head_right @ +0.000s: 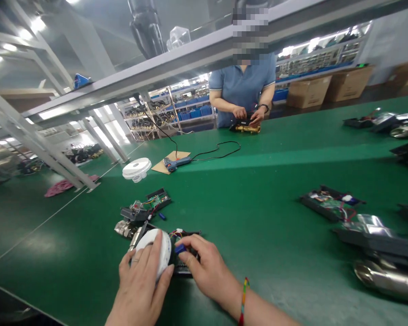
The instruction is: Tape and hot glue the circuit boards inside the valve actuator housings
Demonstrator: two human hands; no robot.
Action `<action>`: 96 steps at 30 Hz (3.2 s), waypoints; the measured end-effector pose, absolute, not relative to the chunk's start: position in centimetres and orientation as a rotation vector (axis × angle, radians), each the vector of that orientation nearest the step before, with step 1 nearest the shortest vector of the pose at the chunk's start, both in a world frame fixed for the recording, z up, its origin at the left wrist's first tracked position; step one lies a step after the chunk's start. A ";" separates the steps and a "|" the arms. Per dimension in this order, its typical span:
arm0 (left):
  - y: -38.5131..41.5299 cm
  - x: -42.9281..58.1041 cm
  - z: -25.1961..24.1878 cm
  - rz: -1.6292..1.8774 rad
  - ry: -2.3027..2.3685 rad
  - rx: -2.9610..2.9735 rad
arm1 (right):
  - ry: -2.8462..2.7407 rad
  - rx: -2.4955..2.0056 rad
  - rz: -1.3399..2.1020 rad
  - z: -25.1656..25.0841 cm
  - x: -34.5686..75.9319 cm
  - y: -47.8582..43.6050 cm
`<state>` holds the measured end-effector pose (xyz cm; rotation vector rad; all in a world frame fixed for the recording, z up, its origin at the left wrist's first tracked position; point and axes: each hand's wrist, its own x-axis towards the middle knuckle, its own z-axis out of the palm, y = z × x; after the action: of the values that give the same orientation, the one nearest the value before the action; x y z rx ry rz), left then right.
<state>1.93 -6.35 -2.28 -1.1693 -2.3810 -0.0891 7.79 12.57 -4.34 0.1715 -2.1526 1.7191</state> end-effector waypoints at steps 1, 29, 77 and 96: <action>-6.5 1.9 -2.2 -0.088 -2.404 -1.183 | -2.150 0.176 1.715 -4.3 8.0 12.5; -4.5 1.8 0.1 -0.084 -2.788 -1.137 | -2.057 0.323 1.233 -4.3 8.4 11.3; -3.8 2.3 -1.4 -0.302 -2.240 -1.117 | -2.058 0.215 0.991 -4.7 7.8 11.4; -2.6 4.0 -4.8 -0.617 -1.852 -0.595 | -2.110 -0.222 1.350 -5.1 7.6 11.2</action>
<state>3.96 -2.57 -4.77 -0.5955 -1.8516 -0.6166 7.58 11.24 -5.11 -0.2216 -2.1101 1.3498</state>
